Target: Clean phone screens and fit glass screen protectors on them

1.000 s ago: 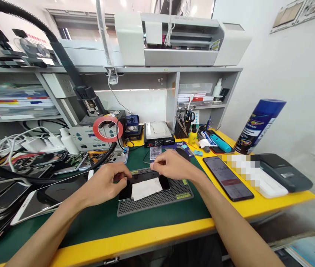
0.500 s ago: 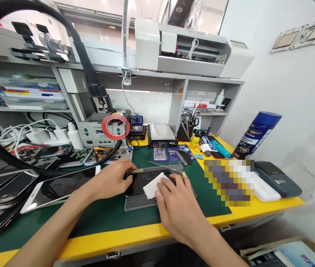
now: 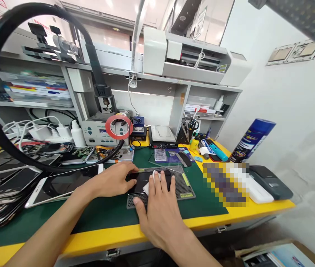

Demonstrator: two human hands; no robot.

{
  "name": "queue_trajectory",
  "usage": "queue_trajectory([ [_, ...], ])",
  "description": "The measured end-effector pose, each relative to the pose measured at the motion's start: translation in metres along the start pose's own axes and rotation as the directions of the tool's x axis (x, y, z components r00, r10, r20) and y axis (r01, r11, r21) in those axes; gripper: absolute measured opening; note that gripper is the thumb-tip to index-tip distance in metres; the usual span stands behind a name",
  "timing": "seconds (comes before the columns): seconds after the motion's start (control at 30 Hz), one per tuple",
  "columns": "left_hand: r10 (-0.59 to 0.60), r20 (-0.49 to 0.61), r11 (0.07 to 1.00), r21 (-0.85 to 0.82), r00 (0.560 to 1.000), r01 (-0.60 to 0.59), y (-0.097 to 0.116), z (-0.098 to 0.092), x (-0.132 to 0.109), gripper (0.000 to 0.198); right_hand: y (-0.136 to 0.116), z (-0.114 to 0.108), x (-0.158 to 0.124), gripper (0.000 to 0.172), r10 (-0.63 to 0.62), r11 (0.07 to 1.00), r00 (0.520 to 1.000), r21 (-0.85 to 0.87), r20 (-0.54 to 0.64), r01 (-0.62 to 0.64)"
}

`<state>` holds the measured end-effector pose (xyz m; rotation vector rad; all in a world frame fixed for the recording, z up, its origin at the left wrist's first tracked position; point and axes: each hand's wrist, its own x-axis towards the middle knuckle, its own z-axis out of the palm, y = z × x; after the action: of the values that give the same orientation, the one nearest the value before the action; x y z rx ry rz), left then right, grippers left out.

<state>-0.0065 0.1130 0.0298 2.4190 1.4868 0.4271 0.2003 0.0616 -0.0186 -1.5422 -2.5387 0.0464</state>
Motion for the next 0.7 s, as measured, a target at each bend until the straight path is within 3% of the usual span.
queue_trajectory([
  [0.2, -0.034, 0.167, 0.989, -0.139, 0.985, 0.057, -0.003, -0.007, -0.011, 0.078, -0.015, -0.011, 0.012, 0.074, -0.182, 0.971, 0.981, 0.172, 0.072, 0.168],
  [0.33, -0.072, 0.182, 0.980, -0.170, 0.981, 0.104, -0.006, -0.007, -0.011, 0.084, -0.011, -0.019, 0.013, 0.071, -0.226, 0.958, 0.971, 0.200, 0.076, 0.207],
  [0.6, -0.109, 0.201, 0.979, -0.151, 0.974, 0.141, -0.003, -0.007, -0.010, 0.085, 0.043, -0.017, 0.004, 0.069, -0.023, 1.000, 0.999, 0.010, 0.040, 0.023],
  [0.7, -0.116, 0.207, 0.981, -0.129, 0.971, 0.145, -0.002, -0.008, -0.011, 0.086, 0.045, -0.015, 0.005, 0.072, 0.001, 1.000, 1.000, -0.023, 0.022, 0.000],
])
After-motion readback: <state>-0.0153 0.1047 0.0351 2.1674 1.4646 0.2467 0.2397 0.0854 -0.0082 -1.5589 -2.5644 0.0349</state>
